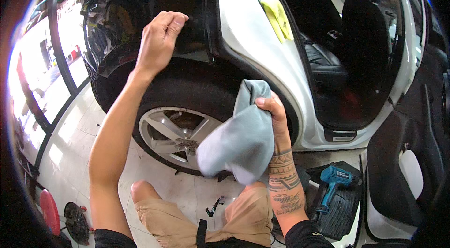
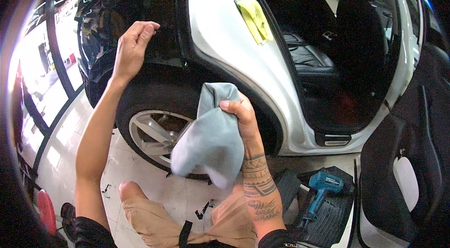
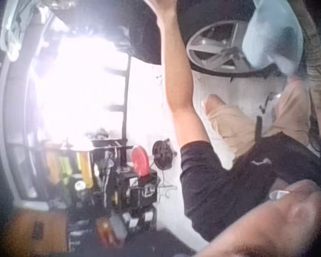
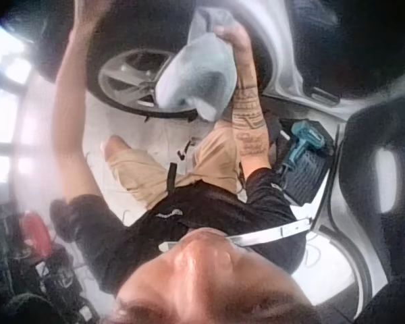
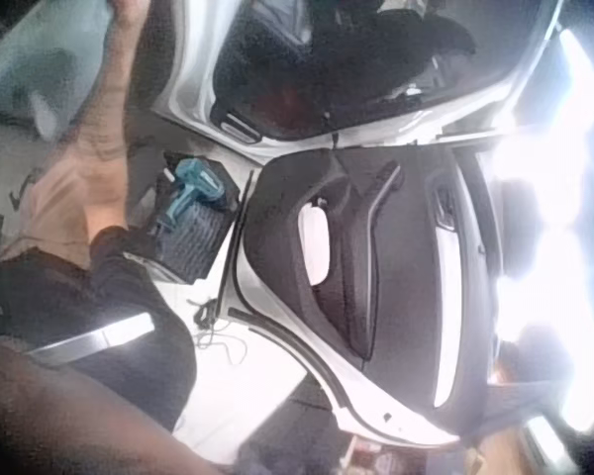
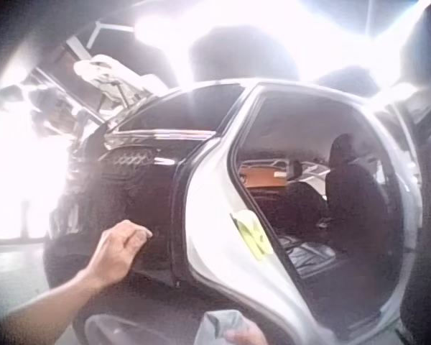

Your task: The person applies a black vinyl wrap to the front fender of a white car. They use a squeegee to smooth the wrap, a knife to trim edges, and a heat gun to activate the adhesive and conform the material to the wheel arch and bumper contours.

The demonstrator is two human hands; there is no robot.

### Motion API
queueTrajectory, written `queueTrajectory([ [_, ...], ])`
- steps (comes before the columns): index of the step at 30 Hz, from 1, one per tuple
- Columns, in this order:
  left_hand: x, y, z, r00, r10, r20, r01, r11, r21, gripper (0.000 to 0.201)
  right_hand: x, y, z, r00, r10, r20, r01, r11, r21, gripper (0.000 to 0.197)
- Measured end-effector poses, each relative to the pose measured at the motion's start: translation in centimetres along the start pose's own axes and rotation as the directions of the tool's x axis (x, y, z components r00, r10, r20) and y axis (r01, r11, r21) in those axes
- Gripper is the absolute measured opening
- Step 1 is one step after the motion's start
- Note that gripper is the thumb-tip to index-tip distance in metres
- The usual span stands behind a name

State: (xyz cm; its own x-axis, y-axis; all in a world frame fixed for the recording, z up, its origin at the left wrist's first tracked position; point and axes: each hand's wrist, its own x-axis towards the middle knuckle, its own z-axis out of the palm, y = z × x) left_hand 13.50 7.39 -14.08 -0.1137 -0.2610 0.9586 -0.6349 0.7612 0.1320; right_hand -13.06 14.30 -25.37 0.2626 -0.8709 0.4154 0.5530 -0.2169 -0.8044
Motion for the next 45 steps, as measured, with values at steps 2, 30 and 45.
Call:
queueTrajectory([
  [2, 0.1, 0.8, 0.4, 1.000, 0.002, 0.005, -0.003, 0.989, 0.150, 0.033, 0.1, 0.8, -0.3, 0.999, 0.032, -0.005, -0.031, 0.989, 0.146, 0.039],
  [30, -2.2, 1.6, 8.1, 0.988, 0.027, -0.151, 0.056, 0.852, 0.520, 0.083, 1.3, 3.7, -2.4, 0.989, 0.107, 0.100, -0.118, 0.987, 0.111, 0.033],
  [45, 0.0, 0.0, 0.9, 0.992, -0.036, 0.117, 0.016, 0.985, 0.172, 0.079, -2.2, 5.0, -5.1, 0.993, 0.090, -0.072, -0.084, 0.993, 0.083, 0.035],
])
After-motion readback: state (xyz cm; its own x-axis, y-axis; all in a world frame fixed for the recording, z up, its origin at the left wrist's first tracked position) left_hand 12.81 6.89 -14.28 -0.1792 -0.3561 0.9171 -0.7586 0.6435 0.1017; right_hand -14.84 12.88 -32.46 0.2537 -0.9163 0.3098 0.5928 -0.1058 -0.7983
